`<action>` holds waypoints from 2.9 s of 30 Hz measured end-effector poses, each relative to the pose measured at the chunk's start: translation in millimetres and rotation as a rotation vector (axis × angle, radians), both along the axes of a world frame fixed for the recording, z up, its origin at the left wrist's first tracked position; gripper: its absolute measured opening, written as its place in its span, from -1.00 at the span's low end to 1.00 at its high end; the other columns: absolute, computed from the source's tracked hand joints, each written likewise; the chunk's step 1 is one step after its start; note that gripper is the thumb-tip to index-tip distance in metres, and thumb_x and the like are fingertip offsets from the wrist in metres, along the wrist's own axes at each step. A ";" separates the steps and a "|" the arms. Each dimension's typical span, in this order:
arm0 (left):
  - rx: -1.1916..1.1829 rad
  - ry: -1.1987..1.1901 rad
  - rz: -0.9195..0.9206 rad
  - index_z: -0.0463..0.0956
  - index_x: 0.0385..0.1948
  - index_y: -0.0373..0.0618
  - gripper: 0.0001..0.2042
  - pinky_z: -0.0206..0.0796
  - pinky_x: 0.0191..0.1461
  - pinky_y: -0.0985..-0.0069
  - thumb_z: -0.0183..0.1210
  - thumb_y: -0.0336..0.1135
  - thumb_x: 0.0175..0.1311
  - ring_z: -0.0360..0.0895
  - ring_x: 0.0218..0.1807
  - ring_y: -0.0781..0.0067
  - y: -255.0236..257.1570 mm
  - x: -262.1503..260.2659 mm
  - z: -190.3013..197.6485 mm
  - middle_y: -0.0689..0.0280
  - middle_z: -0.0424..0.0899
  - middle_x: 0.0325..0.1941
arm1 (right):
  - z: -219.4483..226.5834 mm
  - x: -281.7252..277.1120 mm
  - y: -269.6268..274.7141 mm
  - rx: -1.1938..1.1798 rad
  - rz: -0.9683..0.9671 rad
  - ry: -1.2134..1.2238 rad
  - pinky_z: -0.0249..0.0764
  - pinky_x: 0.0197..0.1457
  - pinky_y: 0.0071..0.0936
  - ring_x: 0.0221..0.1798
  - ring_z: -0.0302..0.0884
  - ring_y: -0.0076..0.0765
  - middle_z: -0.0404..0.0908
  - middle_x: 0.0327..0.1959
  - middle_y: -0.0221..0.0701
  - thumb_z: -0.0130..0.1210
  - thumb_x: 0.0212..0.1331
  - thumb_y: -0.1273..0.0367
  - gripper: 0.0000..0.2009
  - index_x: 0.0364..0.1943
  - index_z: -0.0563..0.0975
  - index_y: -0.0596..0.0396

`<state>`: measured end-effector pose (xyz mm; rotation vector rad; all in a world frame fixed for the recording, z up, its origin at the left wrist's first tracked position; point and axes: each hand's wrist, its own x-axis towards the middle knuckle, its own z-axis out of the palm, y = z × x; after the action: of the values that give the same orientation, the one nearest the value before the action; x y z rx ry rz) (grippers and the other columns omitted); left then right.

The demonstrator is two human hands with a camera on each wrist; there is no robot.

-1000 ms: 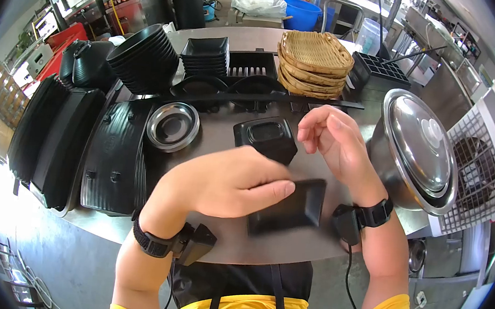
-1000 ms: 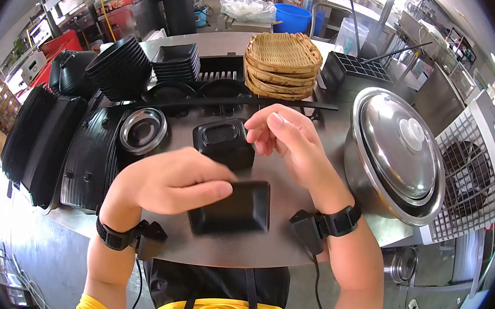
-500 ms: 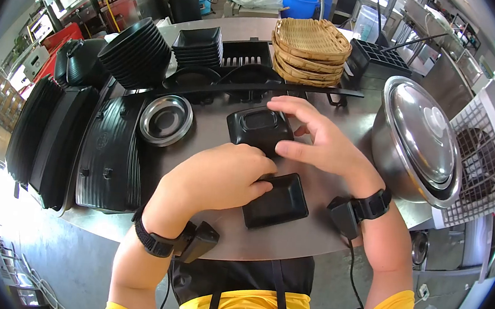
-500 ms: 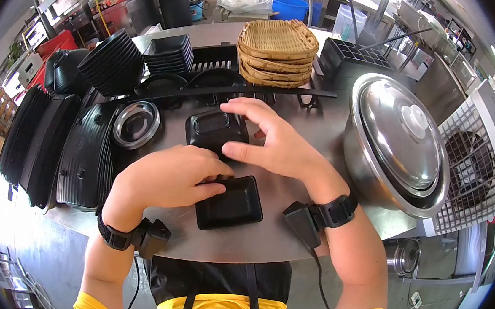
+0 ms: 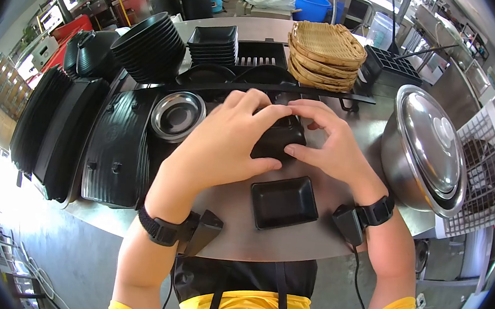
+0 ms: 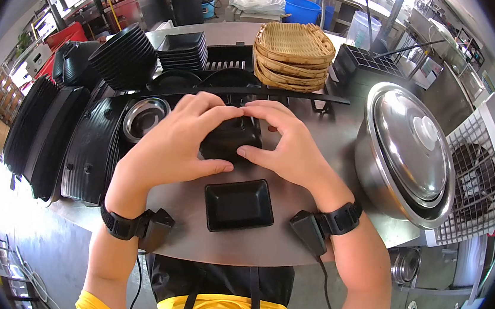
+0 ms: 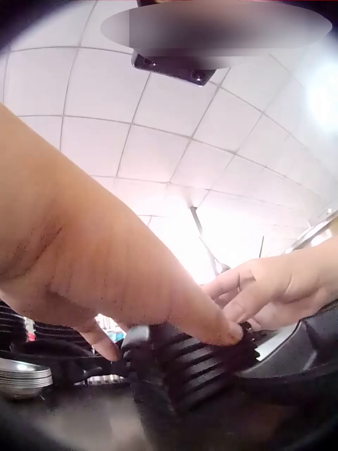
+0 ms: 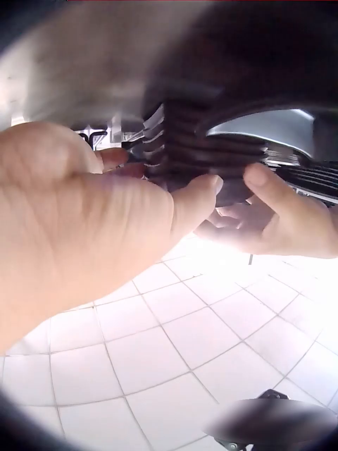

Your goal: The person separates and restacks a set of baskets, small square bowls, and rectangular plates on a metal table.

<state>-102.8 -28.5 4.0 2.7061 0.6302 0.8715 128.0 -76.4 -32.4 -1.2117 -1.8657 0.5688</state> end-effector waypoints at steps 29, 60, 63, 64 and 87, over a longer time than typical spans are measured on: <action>-0.522 0.337 -0.268 0.63 -0.42 -0.26 -0.90 0.43 -0.36 0.42 0.25 -0.41 0.14 0.62 -0.45 0.15 -14.8 -1.5 20.3 0.13 0.66 -0.47 | 43.4 7.6 -27.3 -0.603 0.334 -0.143 0.37 -0.42 -0.53 -0.52 0.45 -0.62 0.56 -0.54 -0.48 0.29 0.19 0.44 -0.84 -0.24 0.54 0.16; -0.150 0.078 0.061 0.47 0.19 -0.12 -0.40 0.30 0.36 0.21 0.41 -0.43 -0.01 0.39 0.34 -0.03 6.0 -1.3 -11.7 0.09 0.49 0.27 | 12.1 3.9 -11.1 -0.103 0.055 -0.094 0.50 0.15 -0.40 0.07 0.51 -0.22 0.37 0.29 -0.28 0.32 0.13 0.40 -0.37 0.33 0.36 0.08; -0.170 0.080 0.054 0.47 0.19 -0.13 -0.40 0.32 0.33 0.25 0.41 -0.44 -0.01 0.44 0.29 -0.01 9.7 -3.3 -8.4 0.08 0.51 0.23 | 18.1 -0.1 -11.5 -0.253 0.011 -0.035 0.48 0.19 -0.38 0.14 0.50 -0.21 0.40 0.29 -0.28 0.34 0.11 0.38 -0.36 0.33 0.38 0.07; -0.167 0.078 0.053 0.47 0.19 -0.13 -0.40 0.32 0.33 0.25 0.41 -0.44 -0.01 0.44 0.29 -0.01 10.0 -3.0 -6.9 0.08 0.51 0.23 | 16.6 0.9 -10.6 -0.251 0.010 -0.037 0.48 0.19 -0.38 0.14 0.50 -0.21 0.40 0.29 -0.28 0.34 0.11 0.38 -0.36 0.33 0.38 0.07; -0.584 0.197 -0.307 0.56 -0.18 -0.20 -0.75 0.25 -0.47 0.54 0.20 -0.51 0.04 0.40 -0.60 0.49 -11.3 1.9 15.3 0.33 0.45 -0.63 | 53.3 11.3 -32.6 -0.587 0.262 -0.029 0.15 -0.49 -0.57 -0.60 0.24 -0.70 0.43 -0.69 -0.56 0.25 0.23 0.44 -0.88 -0.28 0.54 0.17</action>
<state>-100.9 -39.8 19.3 2.2737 0.4044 0.2831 139.3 -109.0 20.9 -1.3414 -1.9611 1.3177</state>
